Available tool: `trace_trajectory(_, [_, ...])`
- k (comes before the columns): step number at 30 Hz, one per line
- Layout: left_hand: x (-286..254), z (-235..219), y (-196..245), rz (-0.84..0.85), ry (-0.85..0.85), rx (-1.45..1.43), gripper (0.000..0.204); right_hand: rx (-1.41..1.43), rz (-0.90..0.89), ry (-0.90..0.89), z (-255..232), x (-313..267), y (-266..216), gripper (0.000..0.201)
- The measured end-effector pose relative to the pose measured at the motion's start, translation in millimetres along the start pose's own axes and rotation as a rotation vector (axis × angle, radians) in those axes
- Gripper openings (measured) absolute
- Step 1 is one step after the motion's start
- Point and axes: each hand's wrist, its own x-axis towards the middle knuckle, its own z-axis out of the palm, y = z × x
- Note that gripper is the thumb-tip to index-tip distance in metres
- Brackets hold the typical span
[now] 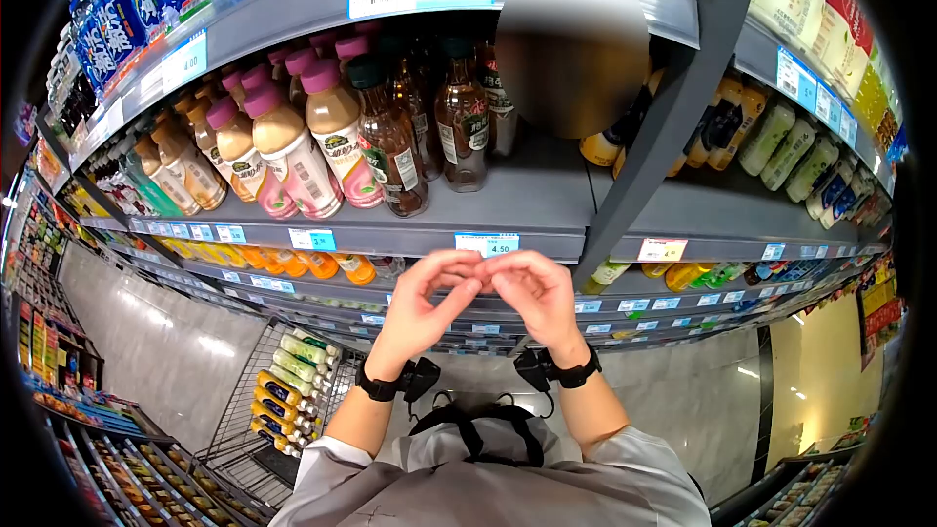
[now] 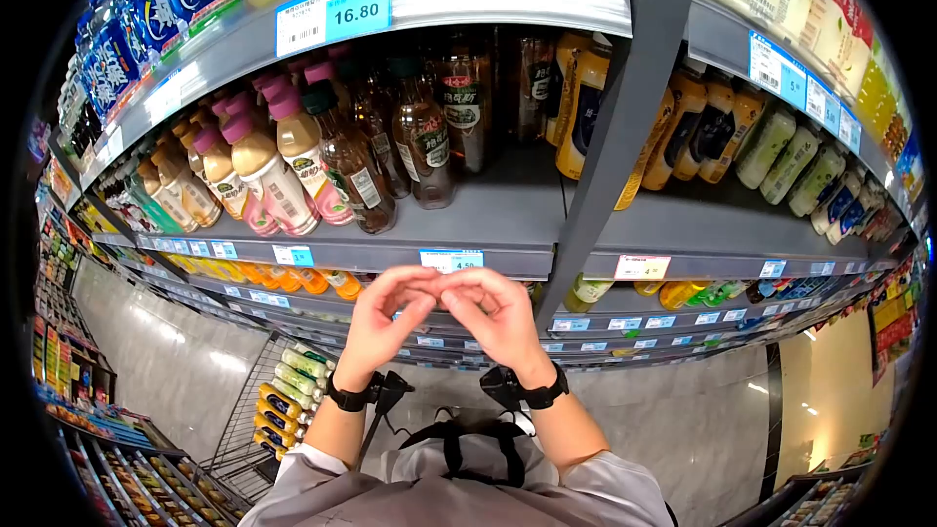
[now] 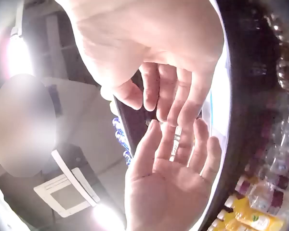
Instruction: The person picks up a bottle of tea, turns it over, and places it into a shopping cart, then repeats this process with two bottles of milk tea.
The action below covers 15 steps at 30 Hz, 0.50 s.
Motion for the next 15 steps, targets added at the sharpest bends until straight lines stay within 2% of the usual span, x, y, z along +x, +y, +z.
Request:
trace_trajectory(1, [5, -2, 2, 0.072, 0.037, -0.015, 0.033, 0.008, -0.078, 0.017, 2, 8, 0, 0.016])
trace_trajectory(3, [12, -5, 7, 0.083, 0.063, -0.006, 0.032, -0.037, -0.105, 0.085, 7, 19, -4, 0.018])
trace_trajectory(6, [18, -7, 12, 0.256, 0.291, -0.044, 0.029, -0.046, -0.087, 0.081, 20, 31, -10, 0.022])
trace_trajectory(7, [18, -12, 10, 0.338, 0.357, -0.008, 0.029, -0.054, -0.089, 0.077, 26, 36, -11, 0.022])
trace_trajectory(9, [18, -22, 9, 0.486, 0.491, 0.213, 0.034, -0.265, -0.107, 0.078, 37, 47, -11, 0.031])
trace_trajectory(10, [18, -24, 12, 0.509, 0.555, 0.283, 0.04, -0.242, -0.082, 0.064, 39, 52, -8, 0.044])
trace_trajectory(13, [24, -33, 20, 0.452, 0.552, 0.313, 0.052, -0.341, -0.138, 0.079, 56, 66, -3, 0.054])
trace_trajectory(15, [27, -39, 19, 0.439, 0.489, 0.204, 0.049, -0.427, -0.216, 0.107, 65, 72, 4, 0.06])
